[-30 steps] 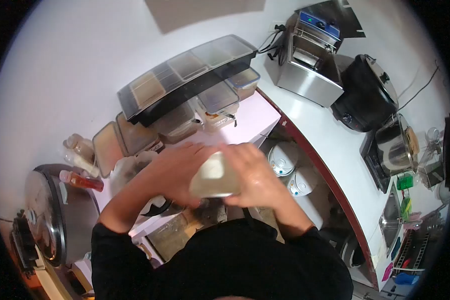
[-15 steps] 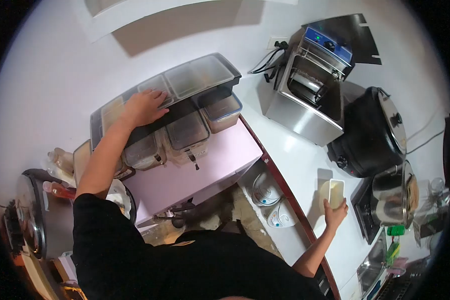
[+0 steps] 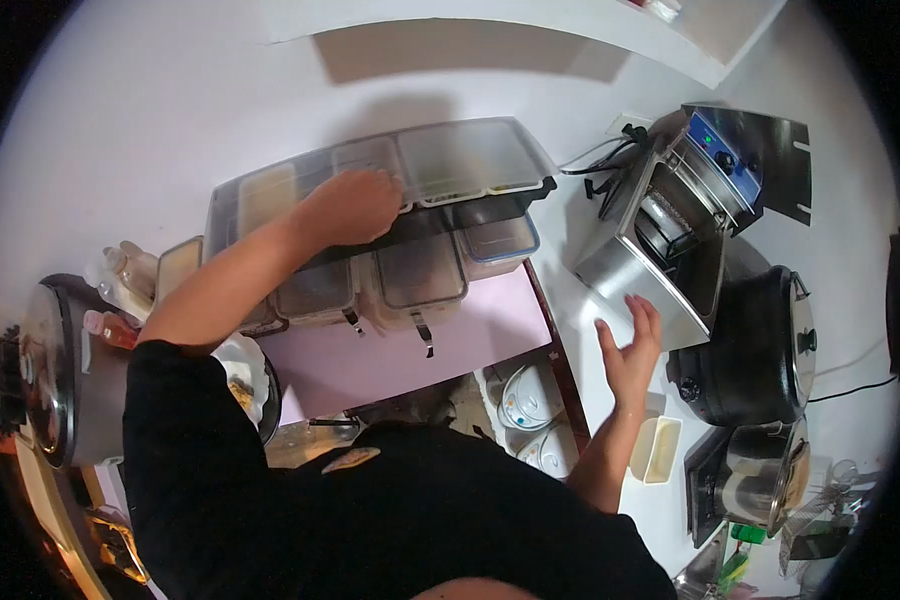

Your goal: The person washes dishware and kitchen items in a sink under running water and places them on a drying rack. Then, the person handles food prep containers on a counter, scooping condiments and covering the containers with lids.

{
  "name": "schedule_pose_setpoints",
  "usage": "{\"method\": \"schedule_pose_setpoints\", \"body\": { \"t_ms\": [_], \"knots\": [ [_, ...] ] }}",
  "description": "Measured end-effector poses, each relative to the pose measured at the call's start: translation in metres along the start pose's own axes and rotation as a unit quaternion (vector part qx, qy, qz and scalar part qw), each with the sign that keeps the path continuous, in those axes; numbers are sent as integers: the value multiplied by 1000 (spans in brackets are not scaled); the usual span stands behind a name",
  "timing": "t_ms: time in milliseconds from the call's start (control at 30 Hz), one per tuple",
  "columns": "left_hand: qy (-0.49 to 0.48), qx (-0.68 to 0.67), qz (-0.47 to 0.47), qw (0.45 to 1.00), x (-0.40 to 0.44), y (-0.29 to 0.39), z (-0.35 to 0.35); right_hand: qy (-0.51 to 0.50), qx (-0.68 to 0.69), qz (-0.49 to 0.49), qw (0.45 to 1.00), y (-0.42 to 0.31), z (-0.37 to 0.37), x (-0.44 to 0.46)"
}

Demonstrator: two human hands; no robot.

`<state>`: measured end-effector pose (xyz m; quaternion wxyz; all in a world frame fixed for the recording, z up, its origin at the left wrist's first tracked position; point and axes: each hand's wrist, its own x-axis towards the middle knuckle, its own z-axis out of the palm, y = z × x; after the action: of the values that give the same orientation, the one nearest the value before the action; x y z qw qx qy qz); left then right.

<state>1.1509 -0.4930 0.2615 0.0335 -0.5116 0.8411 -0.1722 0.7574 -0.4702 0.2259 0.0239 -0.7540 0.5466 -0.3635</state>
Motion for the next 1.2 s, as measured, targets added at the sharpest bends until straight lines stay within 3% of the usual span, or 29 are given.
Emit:
{"method": "schedule_pose_setpoints", "body": {
  "t_ms": [67,167,333,400,467,500,567,633,700,767,833,900,933,1033,1100,1133,1167,1200],
  "knots": [
    [-17,-20,-16,1000,4,-6,-13,-10,45,-13,999,-22,12,17],
    [46,10,-49,998,14,-36,-24,-31,63,-26,997,-31,28,38],
    [28,-2,-15,1000,16,-53,-23,-60,99,-4,993,-44,45,47],
    [34,-25,-4,999,11,-52,-14,-62,84,-69,992,-36,57,45],
    [123,-80,64,987,0,-46,-6,-81,105,-44,990,-41,63,48],
    [121,-78,63,988,-4,-44,-3,-97,124,-20,987,-43,66,51],
    [159,-96,59,981,-9,-39,1,-86,117,-48,988,-49,72,65],
    [136,-154,50,977,-8,-42,-9,-56,86,-121,987,-57,76,81],
    [111,-217,38,969,-12,-50,-15,-8,98,-109,989,-55,90,103],
    [90,-214,92,968,-23,-57,-18,23,176,18,984,-56,106,126],
    [117,-231,52,964,-46,-57,-39,33,174,38,983,-44,125,151],
    [230,-259,-174,922,-81,-72,-43,-21,151,36,988,-38,136,172],
    [221,-231,-269,909,-102,-79,-43,-72,123,34,989,-38,141,181],
    [173,-175,-467,850,-171,-103,-19,-35,83,-10,996,-28,157,198],
    [207,-251,-451,831,-199,-89,-7,28,44,-69,996,-56,140,187],
    [240,-221,-353,877,-201,-74,-14,92,-1,-122,988,-74,128,177],
    [267,-191,-249,911,-197,-58,-21,45,99,-111,988,-90,124,163],
    [216,-167,-197,942,-192,-44,-26,-7,195,-98,976,-109,121,143]
  ]
}}
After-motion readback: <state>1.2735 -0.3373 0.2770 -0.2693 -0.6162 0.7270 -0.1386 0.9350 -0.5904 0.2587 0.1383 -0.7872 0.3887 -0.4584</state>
